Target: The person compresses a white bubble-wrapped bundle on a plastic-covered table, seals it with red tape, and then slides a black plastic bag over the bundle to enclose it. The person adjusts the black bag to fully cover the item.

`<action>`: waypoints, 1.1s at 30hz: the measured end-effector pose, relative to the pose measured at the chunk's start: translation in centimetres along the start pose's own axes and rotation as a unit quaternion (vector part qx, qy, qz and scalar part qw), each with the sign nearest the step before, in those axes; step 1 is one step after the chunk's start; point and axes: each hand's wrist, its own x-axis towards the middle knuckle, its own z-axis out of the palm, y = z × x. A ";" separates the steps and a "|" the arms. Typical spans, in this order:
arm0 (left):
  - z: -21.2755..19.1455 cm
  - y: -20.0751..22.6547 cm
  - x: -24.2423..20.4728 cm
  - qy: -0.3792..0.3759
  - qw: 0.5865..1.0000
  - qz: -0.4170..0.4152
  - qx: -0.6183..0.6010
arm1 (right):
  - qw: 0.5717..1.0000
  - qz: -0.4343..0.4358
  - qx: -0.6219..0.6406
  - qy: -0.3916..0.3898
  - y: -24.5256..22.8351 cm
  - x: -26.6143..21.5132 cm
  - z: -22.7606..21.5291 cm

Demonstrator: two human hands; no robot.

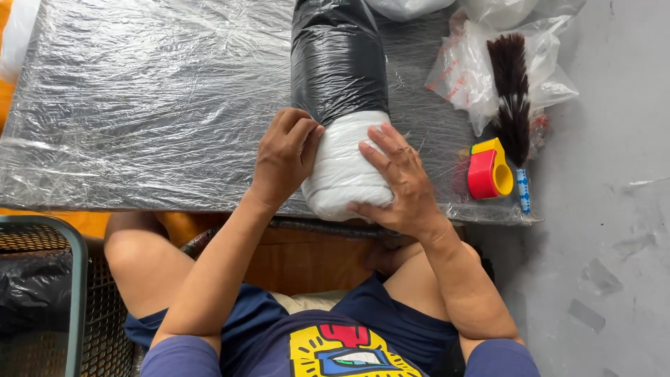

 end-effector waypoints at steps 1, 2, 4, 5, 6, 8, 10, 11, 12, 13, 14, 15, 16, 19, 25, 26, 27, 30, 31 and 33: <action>0.0 -0.1 -0.1 -0.004 0.999 -0.018 -0.027 | 0.999 -0.009 0.045 -0.026 0.5 0.0 -0.2; 0.0 -0.3 -0.2 -0.008 0.998 -0.037 -0.054 | 0.994 -0.018 0.090 -0.052 1.0 0.1 -0.4; -0.5 0.8 0.3 0.004 0.993 -0.063 -0.102 | 0.986 0.004 0.166 -0.030 1.8 1.0 -1.4; -0.7 1.5 0.3 0.013 0.984 -0.093 -0.154 | 0.970 0.030 0.241 -0.010 2.0 1.3 -1.8; -0.4 1.6 0.1 0.012 0.984 -0.095 -0.152 | 0.969 0.031 0.243 -0.011 2.5 1.8 -1.5; 0.4 2.1 -0.3 0.016 0.968 -0.143 -0.204 | 0.985 0.048 0.166 -0.021 3.5 2.7 -1.1; 0.4 1.6 -0.1 0.028 0.954 -0.165 -0.249 | 0.982 0.058 0.174 -0.038 4.9 2.8 -0.2; 0.3 1.4 0.2 0.041 0.937 -0.187 -0.293 | 0.980 0.066 0.182 -0.056 5.7 3.0 0.2; 1.1 0.3 -0.4 0.041 0.937 -0.185 -0.294 | 0.980 0.066 0.179 -0.055 5.3 2.9 -0.1; 1.8 -1.0 -0.8 0.054 0.913 -0.292 -0.280 | 0.981 0.075 0.169 -0.056 5.0 3.1 -0.3; 2.5 -2.3 -1.2 0.067 0.878 -0.394 -0.263 | 0.982 0.085 0.159 -0.057 4.7 3.2 -0.4; 2.3 -2.1 -0.3 0.067 0.878 -0.394 -0.262 | 0.982 0.085 0.160 -0.056 4.4 3.3 -0.3; 2.1 -1.9 0.5 0.025 0.812 -0.489 -0.319 | 0.983 0.086 0.153 -0.060 4.1 3.3 -0.2; 1.9 -1.0 2.5 -0.060 0.719 -0.573 -0.389 | 0.981 0.101 0.156 -0.059 3.2 3.5 0.1; 2.4 -0.1 2.2 -0.074 0.709 -0.599 -0.365 | 0.907 0.305 0.278 0.079 7.6 4.3 2.3; 2.5 -0.1 2.0 -0.062 0.717 -0.592 -0.362 | 0.873 0.387 0.291 0.057 8.2 4.6 2.4; 2.7 -0.2 1.9 -0.063 0.718 -0.592 -0.362 | 0.873 0.387 0.292 0.058 6.8 5.4 1.8; 2.5 -0.7 2.2 -0.064 0.777 -0.538 -0.320 | 0.869 0.392 0.302 -0.009 5.1 6.2 0.8; 2.0 -0.9 2.5 -0.074 0.824 -0.471 -0.306 | 0.897 0.300 0.322 0.037 6.2 5.5 0.8; 0.3 -0.5 3.9 -0.083 0.865 -0.403 -0.289 | 0.914 0.207 0.338 0.081 7.4 4.8 1.1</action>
